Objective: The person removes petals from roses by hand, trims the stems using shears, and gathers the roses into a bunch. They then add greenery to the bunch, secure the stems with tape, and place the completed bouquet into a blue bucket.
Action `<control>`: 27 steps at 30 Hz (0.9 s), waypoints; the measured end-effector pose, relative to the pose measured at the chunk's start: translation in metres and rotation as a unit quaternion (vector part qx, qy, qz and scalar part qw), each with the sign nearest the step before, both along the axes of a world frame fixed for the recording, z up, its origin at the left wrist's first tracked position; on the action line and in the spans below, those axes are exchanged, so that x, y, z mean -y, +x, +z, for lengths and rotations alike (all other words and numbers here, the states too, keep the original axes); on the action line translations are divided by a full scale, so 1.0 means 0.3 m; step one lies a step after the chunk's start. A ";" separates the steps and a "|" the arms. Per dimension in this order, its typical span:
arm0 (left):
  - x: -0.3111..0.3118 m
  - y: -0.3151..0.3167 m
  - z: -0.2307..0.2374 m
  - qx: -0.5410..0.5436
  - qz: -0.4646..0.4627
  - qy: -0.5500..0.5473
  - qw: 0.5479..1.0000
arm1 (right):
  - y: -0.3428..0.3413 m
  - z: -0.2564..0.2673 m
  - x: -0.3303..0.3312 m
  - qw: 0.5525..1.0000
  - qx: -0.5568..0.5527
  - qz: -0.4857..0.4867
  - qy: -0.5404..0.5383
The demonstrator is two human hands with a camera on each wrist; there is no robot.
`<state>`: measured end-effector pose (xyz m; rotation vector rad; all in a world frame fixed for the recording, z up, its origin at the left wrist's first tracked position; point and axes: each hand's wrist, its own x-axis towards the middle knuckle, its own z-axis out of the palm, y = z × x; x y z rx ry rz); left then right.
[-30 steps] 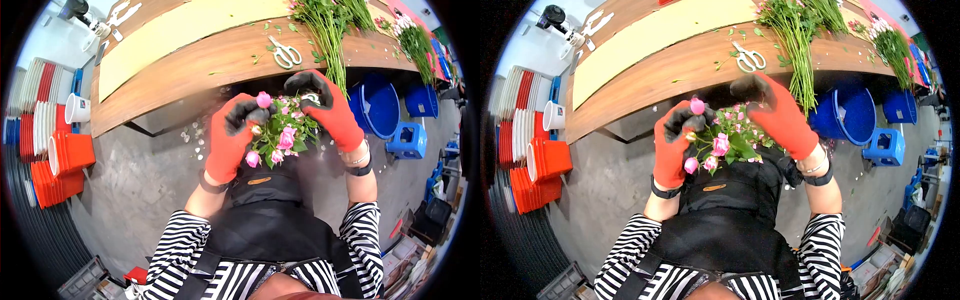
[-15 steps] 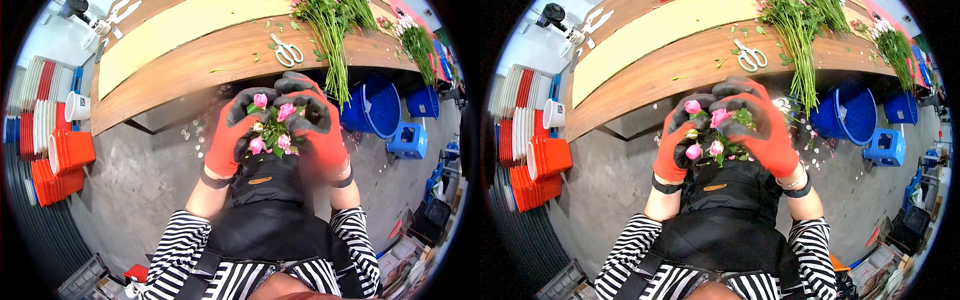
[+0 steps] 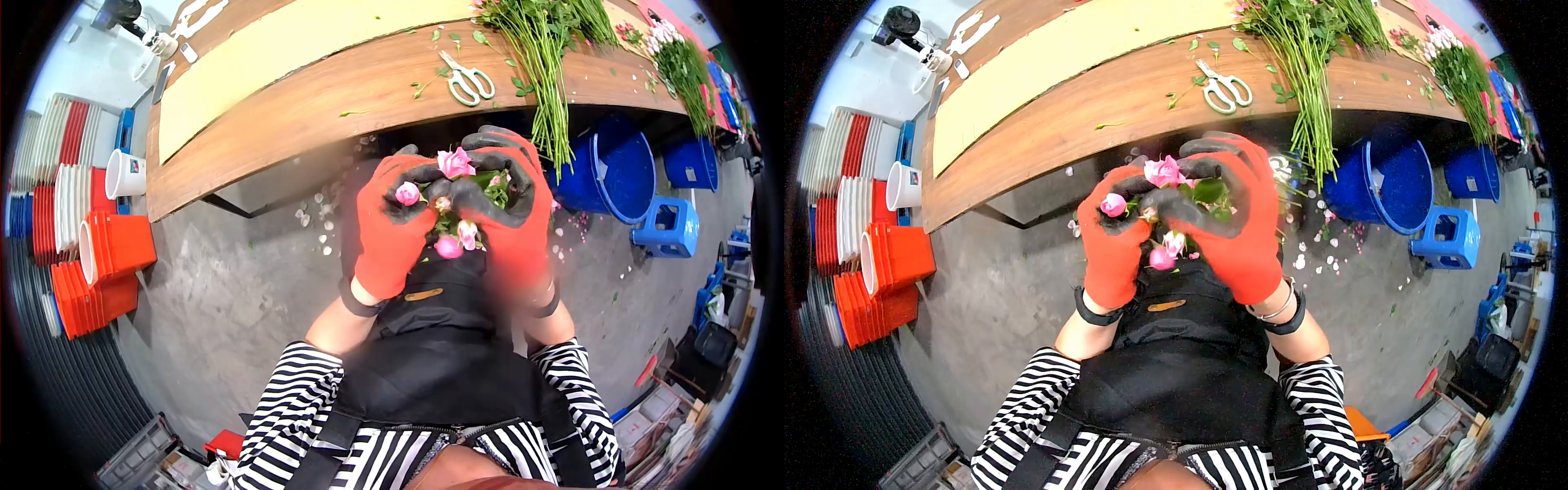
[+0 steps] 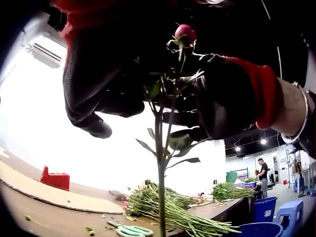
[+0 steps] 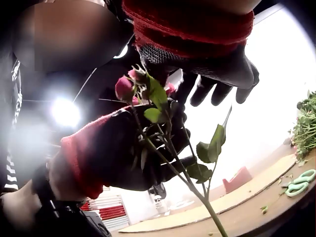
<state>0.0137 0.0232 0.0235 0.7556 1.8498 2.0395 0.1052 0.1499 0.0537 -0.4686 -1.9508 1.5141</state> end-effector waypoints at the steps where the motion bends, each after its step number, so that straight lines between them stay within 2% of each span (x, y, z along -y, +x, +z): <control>1: -0.005 0.002 0.003 -0.007 0.010 0.002 1.000 | 0.001 -0.004 -0.014 0.998 -0.002 0.000 0.070; 2: -0.007 0.003 0.003 -0.002 0.006 0.005 1.000 | 0.001 -0.006 -0.023 0.990 -0.003 0.001 0.140; 3: -0.006 0.005 0.001 0.004 0.002 0.007 1.000 | -0.002 -0.010 -0.015 0.996 -0.015 0.003 0.083; 6: 0.003 0.000 -0.012 0.038 -0.031 0.020 0.999 | -0.001 -0.018 -0.007 0.999 -0.033 0.009 0.037; 7: 0.005 0.000 -0.016 0.053 -0.046 0.025 0.997 | -0.002 -0.020 -0.009 0.998 -0.047 0.034 -0.034; 10: 0.000 0.020 -0.001 0.217 -0.046 0.057 0.973 | -0.010 -0.038 -0.026 0.961 -0.101 0.089 -0.240; 12: 0.001 0.010 -0.025 0.216 -0.079 0.096 0.968 | -0.022 -0.068 -0.043 0.910 -0.152 0.106 -0.370; 13: 0.000 0.009 -0.021 0.198 -0.077 0.098 0.972 | -0.026 -0.063 -0.042 0.939 -0.084 0.041 -0.330; 16: 0.004 0.006 -0.002 0.156 -0.079 0.080 0.981 | -0.029 -0.026 -0.040 0.964 -0.092 0.036 -0.247; 17: 0.007 0.005 -0.001 0.152 -0.082 0.076 0.982 | -0.009 0.023 -0.044 0.975 -0.050 0.074 -0.204; 20: 0.010 0.003 0.006 0.154 -0.100 0.061 0.981 | -0.007 0.042 -0.041 0.995 0.010 0.078 -0.054; 21: 0.009 0.004 0.008 0.157 -0.106 0.057 0.980 | -0.004 0.029 -0.048 0.995 -0.002 0.084 -0.043; 24: 0.006 0.003 0.008 0.156 -0.123 0.069 0.978 | -0.005 -0.007 -0.042 0.986 -0.063 0.090 -0.125; 27: 0.007 -0.005 0.003 0.152 -0.137 0.043 0.978 | 0.007 0.013 -0.039 0.961 0.004 0.121 -0.249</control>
